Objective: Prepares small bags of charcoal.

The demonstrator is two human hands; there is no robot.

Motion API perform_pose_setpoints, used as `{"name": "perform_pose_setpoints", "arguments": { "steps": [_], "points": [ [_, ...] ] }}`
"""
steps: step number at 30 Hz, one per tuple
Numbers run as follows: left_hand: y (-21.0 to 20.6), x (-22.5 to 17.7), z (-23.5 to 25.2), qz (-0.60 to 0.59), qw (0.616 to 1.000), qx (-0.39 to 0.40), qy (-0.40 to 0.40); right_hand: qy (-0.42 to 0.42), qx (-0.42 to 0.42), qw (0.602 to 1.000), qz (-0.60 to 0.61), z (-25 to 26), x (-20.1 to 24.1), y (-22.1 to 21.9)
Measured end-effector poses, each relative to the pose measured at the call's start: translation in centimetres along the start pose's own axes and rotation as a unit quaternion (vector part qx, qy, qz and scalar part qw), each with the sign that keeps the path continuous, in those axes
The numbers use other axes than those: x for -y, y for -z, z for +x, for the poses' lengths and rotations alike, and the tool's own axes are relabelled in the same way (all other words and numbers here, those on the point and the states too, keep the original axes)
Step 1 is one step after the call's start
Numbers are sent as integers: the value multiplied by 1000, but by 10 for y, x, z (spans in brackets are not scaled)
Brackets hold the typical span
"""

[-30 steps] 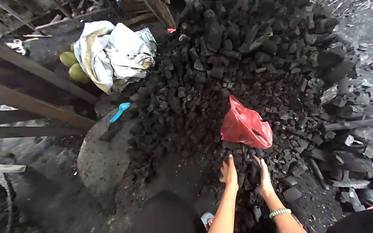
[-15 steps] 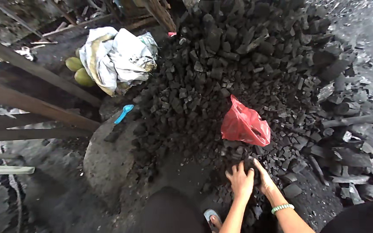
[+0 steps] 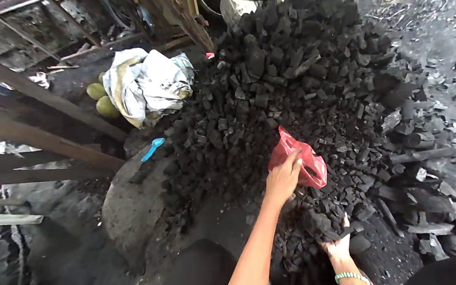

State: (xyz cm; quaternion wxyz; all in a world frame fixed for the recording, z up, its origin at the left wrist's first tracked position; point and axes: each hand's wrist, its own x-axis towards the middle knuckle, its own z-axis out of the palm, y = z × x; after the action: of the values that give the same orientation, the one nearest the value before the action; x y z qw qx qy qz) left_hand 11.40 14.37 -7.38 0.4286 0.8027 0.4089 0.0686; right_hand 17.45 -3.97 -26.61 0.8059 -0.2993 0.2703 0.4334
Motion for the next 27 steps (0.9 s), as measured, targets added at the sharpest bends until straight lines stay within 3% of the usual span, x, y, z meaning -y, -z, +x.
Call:
{"name": "perform_pose_setpoints", "arguments": {
  "steps": [2,6,10,14,21,25,27],
  "points": [
    [10,-16,28,100,994,-36,13,29,9,999,18,-1,5,-8],
    [17,-17,66,231,969,22,86,65,40,996,34,-14,22,-55],
    [13,4,62,248,960,16,126,52,169,983,52,-20,38,-118],
    [9,27,32,184,980,-22,75,-3,208,978,16,-18,32,-169],
    [50,24,11,-1,996,77,52,-21,187,961,-205,13,12,-199],
    [62,30,10,-64,990,91,85,-3,163,904,-395,28,18,-205],
    [64,27,9,-39,991,87,93,16,162,851,-498,37,24,-208]
  ]
}}
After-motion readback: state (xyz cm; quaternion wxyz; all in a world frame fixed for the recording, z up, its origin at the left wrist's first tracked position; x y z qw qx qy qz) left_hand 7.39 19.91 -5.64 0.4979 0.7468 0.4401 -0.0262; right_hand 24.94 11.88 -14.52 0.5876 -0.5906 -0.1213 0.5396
